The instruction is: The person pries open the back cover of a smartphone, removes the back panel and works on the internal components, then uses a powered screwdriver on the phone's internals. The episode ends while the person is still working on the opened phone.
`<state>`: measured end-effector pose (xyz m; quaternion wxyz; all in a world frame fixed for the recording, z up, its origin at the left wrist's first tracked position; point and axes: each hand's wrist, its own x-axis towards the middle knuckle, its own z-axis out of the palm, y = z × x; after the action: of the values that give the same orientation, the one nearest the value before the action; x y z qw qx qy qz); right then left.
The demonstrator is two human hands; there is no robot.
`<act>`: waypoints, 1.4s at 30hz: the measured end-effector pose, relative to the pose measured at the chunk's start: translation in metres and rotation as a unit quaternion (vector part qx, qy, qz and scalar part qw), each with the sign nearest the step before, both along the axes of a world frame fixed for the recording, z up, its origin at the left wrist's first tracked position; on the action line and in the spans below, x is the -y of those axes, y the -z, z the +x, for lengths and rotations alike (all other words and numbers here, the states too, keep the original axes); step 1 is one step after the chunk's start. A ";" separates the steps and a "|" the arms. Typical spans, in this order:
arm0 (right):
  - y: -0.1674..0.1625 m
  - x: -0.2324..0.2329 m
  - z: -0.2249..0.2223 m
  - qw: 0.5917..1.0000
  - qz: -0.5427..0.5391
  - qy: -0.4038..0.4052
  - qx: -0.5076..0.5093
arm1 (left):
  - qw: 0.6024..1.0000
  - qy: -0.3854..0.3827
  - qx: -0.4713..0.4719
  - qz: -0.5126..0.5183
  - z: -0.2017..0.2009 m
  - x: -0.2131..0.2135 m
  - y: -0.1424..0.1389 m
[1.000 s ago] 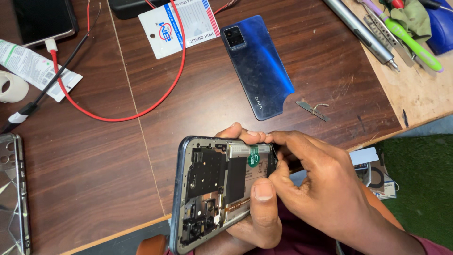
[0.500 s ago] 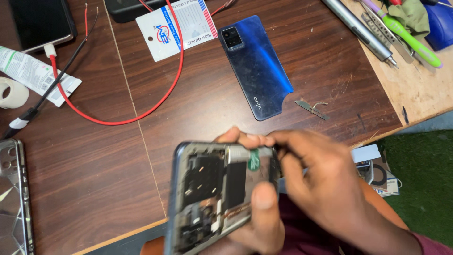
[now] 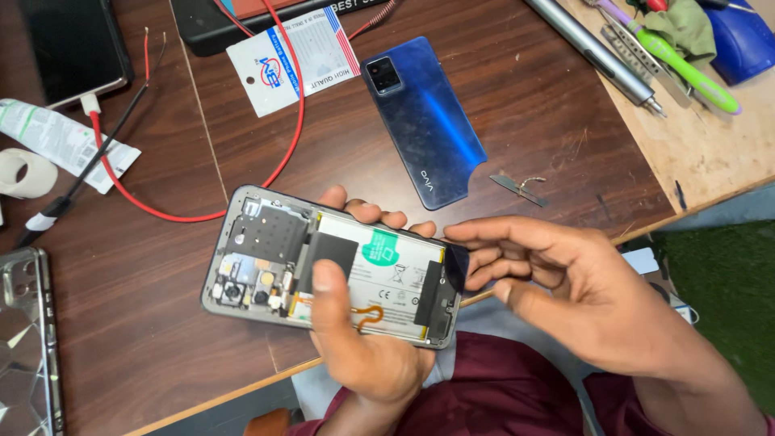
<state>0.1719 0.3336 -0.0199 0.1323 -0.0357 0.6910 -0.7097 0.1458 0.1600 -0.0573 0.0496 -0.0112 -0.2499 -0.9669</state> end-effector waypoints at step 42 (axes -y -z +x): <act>-0.035 -0.006 -0.057 0.749 0.491 -0.326 -0.304 | 0.952 0.262 0.099 -0.124 -0.040 0.028 -0.024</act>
<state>0.1150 0.3392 0.0152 0.1385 -0.4029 0.8941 -0.1383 0.1055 0.1324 -0.0328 -0.2325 0.0139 -0.3594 -0.9037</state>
